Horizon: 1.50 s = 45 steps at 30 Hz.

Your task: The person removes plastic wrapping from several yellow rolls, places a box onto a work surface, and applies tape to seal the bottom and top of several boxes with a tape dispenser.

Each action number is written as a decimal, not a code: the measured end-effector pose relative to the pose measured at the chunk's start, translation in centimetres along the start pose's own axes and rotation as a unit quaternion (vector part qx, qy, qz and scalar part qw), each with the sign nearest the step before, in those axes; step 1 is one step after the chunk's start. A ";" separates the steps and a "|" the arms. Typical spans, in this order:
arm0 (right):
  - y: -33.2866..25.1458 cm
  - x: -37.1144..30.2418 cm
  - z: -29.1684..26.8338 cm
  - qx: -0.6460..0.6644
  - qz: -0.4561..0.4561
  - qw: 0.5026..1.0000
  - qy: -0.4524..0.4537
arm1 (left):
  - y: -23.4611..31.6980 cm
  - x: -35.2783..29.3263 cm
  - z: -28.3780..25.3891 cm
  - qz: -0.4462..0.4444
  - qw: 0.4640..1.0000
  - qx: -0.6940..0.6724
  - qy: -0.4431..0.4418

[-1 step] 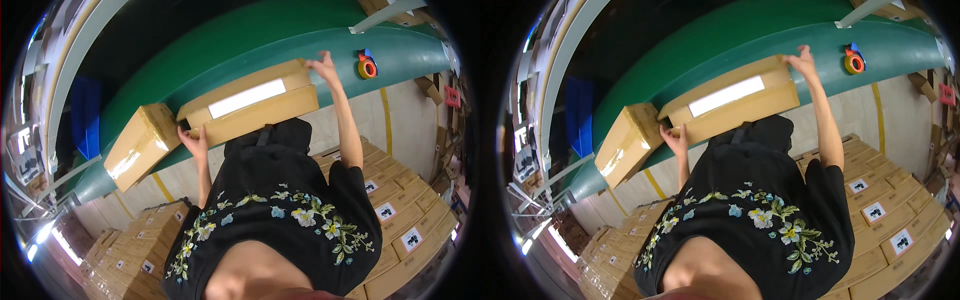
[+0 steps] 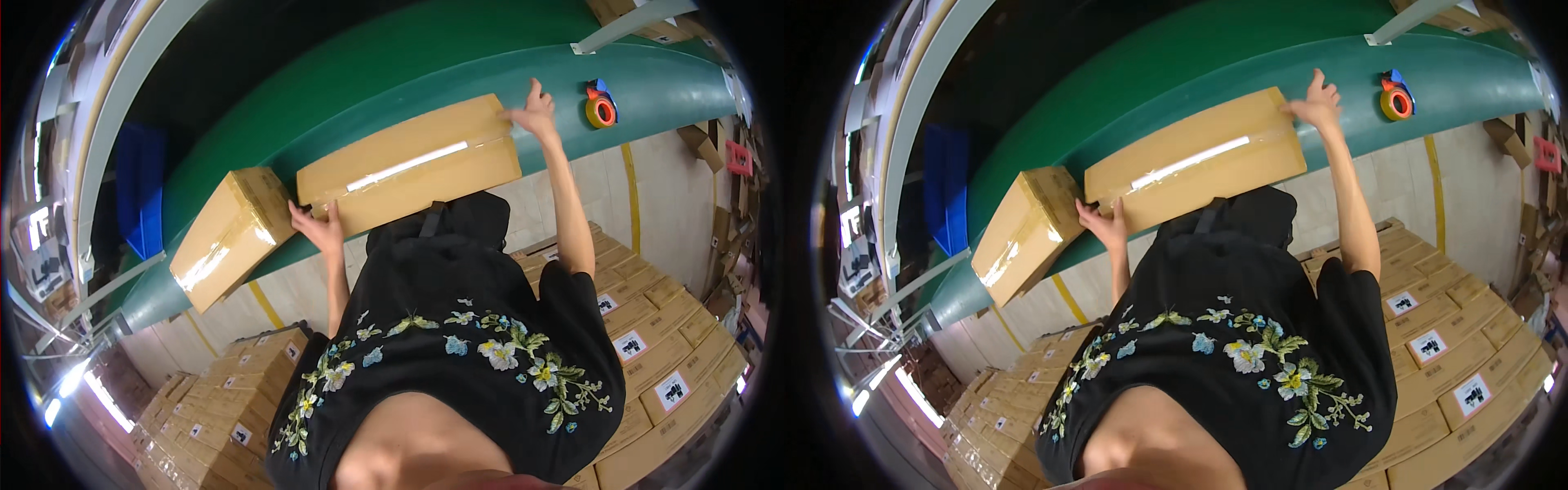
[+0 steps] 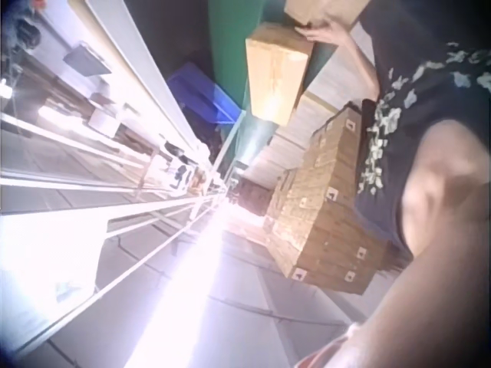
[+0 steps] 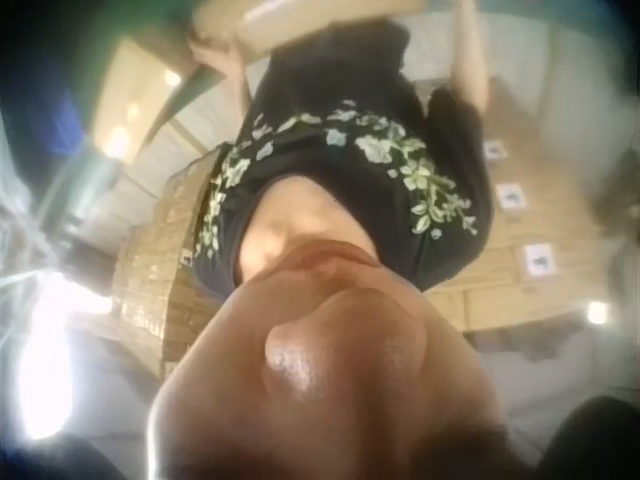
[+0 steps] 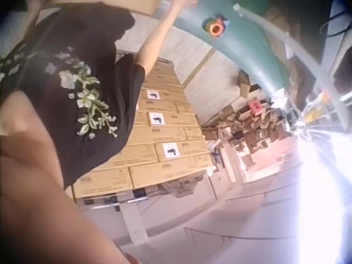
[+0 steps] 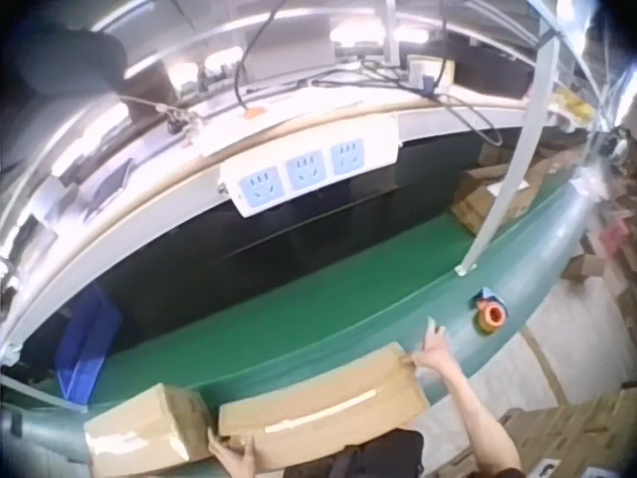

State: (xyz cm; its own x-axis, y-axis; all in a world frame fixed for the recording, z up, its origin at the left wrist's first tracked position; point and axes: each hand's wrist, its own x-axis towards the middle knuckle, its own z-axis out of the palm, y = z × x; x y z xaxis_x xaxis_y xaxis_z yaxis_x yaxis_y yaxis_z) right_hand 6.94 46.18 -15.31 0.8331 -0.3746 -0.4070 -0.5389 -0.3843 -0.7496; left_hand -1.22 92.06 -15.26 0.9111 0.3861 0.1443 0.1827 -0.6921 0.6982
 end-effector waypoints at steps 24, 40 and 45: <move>21.2 6.9 -20.7 -0.283 0.090 0.915 0.274 | 1.3 5.6 2.8 -0.197 0.967 0.131 -0.093; 18.1 9.2 -12.5 0.057 0.187 0.971 0.138 | 2.9 5.3 3.1 -0.182 0.977 0.097 -0.045; 12.1 8.9 -14.1 0.169 0.034 0.978 0.114 | 4.7 5.1 6.7 -0.245 0.961 0.109 -0.072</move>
State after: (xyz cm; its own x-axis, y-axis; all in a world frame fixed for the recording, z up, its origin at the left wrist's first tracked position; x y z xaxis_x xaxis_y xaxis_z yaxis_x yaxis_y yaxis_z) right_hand 6.10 26.30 -20.62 0.7265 -0.5824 -0.3647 -0.4885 -0.0644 -0.8702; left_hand 6.80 86.70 -15.90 0.7353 0.6199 -0.2740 0.6611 -0.5669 0.4916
